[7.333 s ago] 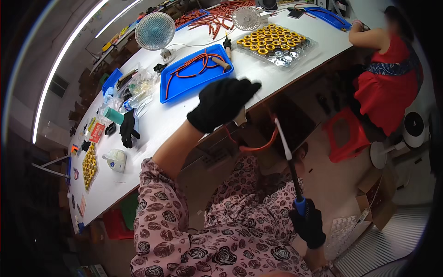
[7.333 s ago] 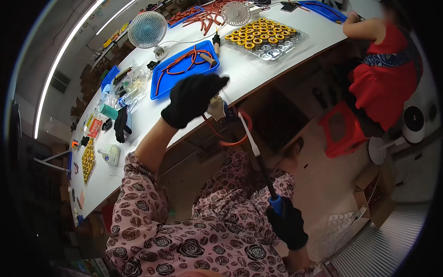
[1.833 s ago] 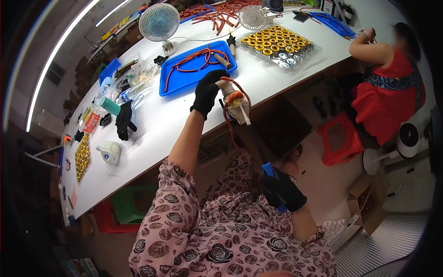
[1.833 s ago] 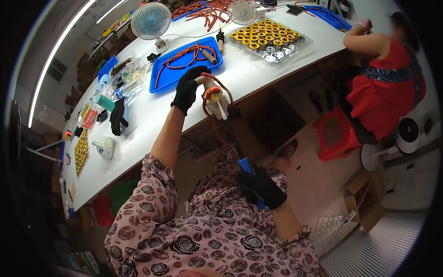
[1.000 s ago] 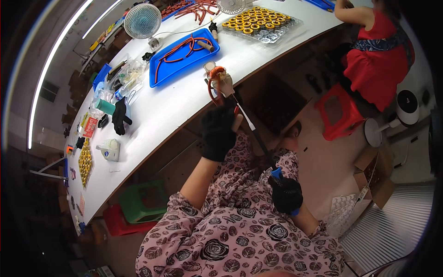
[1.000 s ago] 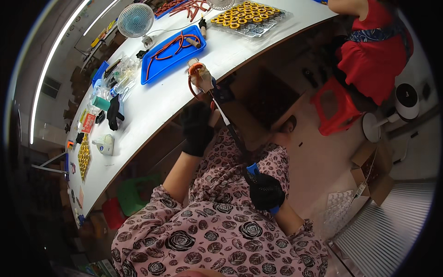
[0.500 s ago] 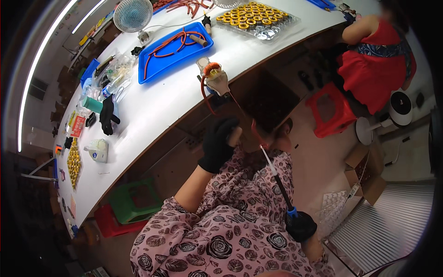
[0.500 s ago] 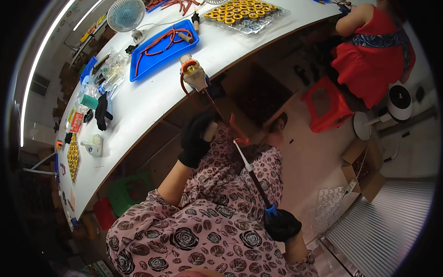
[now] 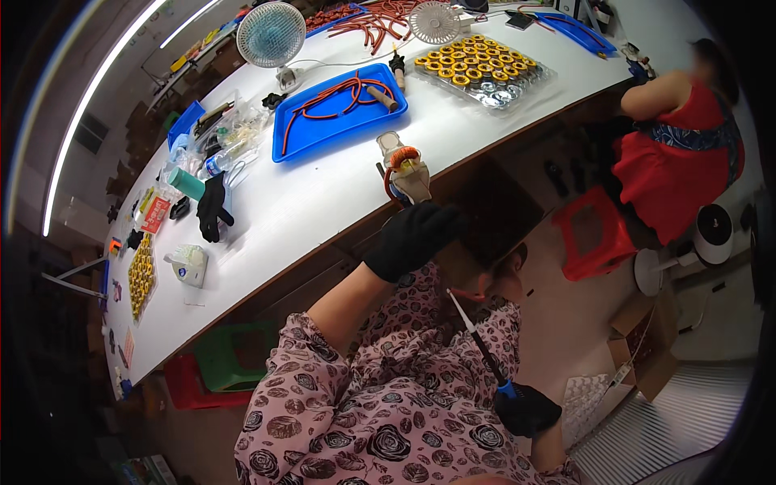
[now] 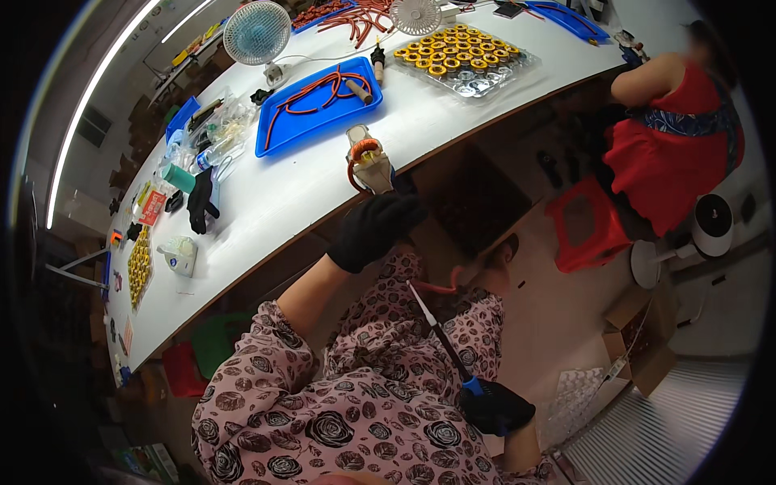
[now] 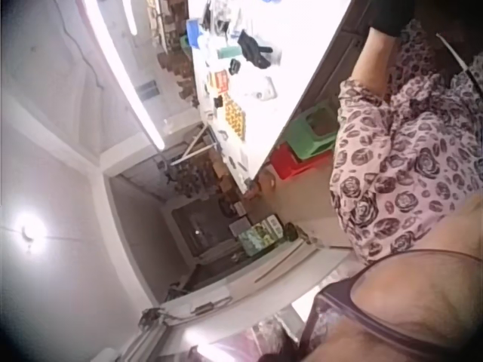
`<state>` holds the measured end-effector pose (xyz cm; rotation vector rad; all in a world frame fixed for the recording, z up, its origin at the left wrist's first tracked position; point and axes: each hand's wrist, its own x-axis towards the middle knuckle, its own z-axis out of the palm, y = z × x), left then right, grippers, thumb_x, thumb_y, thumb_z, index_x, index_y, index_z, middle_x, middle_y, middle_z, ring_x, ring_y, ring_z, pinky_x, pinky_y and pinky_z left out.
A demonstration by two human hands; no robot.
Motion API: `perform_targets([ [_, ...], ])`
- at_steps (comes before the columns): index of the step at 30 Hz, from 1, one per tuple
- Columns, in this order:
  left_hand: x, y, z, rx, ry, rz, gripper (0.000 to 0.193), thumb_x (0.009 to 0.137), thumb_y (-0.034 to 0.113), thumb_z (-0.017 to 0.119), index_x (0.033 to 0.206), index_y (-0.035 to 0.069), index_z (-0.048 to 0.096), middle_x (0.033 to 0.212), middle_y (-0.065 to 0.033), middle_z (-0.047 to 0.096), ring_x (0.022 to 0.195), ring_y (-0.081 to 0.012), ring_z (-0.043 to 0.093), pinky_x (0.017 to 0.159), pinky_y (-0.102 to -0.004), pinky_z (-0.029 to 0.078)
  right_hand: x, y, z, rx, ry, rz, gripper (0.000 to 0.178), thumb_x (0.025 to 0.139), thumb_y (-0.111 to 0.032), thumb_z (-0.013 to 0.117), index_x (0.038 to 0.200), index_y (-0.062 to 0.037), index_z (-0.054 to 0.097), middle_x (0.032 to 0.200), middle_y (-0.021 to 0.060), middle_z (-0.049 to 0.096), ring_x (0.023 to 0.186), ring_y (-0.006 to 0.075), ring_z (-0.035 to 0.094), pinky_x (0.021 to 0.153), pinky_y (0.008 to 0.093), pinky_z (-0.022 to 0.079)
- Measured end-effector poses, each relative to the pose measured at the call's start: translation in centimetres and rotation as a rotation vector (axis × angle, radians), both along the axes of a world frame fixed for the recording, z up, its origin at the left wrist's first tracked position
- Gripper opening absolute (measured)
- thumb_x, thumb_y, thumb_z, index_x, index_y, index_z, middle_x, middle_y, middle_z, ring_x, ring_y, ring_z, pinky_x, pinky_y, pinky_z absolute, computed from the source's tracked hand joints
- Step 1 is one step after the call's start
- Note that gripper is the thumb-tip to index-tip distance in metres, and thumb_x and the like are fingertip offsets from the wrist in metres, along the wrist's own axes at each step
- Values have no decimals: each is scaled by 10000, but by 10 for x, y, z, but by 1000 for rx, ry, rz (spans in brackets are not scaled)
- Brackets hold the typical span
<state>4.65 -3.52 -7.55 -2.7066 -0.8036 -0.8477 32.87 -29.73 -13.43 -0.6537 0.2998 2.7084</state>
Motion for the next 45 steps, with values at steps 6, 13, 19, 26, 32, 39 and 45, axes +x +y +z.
perform_targets([
  [6, -7, 3, -2, -141, -32, -21, 373, 723, 133, 623, 1096, 153, 612, 1103, -61, 583, 907, -232, 589, 716, -339, 501, -23, 45, 56, 704, -1090, 218, 224, 852, -233, 603, 992, -80, 518, 656, -9, 517, 420, 86, 456, 356, 232, 363],
  [13, -9, 4, 51, 153, -112, -38, 340, 701, 145, 640, 1039, 113, 631, 1021, -58, 630, 807, -240, 624, 656, -325, 503, 15, 23, 39, 479, -52, -576, 229, 832, -171, 530, 980, -6, 472, 570, 47, 432, 337, 140, 366, 306, 264, 276],
  [19, -48, 106, 121, -112, -688, 373, 165, 847, 168, 588, 947, 38, 600, 815, -77, 665, 616, -98, 590, 529, -238, 447, -10, 75, 53, 514, -360, -310, 246, 809, -127, 602, 1013, -37, 500, 640, 27, 504, 424, 130, 464, 374, 256, 381],
  [26, -53, 177, 142, -574, -1172, 66, 257, 789, 141, 656, 978, -16, 580, 717, -82, 620, 479, -89, 485, 441, -229, 386, -47, 122, 64, 727, -684, -47, 183, 828, -154, 608, 945, -72, 494, 576, 1, 476, 416, 103, 455, 378, 241, 374],
  [32, -88, 219, 49, -1106, -1319, 65, 136, 745, 97, 639, 811, -10, 587, 638, -48, 548, 474, -97, 442, 443, -221, 330, -72, 150, 54, 895, -630, 31, 152, 853, -178, 574, 939, -77, 498, 571, -4, 483, 413, 92, 449, 384, 235, 370],
  [39, -78, 221, -23, -1370, -1309, 148, 219, 770, 128, 666, 938, 1, 606, 777, -66, 592, 629, -134, 537, 566, -234, 423, -122, 196, 71, 818, -593, -110, 151, 863, -228, 583, 880, -105, 496, 586, -12, 492, 428, 77, 459, 385, 223, 356],
  [45, -77, 208, -11, -1363, -1220, 134, 299, 771, 140, 678, 1019, -5, 593, 874, -77, 604, 754, -156, 585, 684, -262, 480, -89, 151, 70, 820, -533, -81, 152, 863, -202, 582, 926, -107, 482, 573, -11, 466, 402, 85, 429, 356, 222, 327],
])
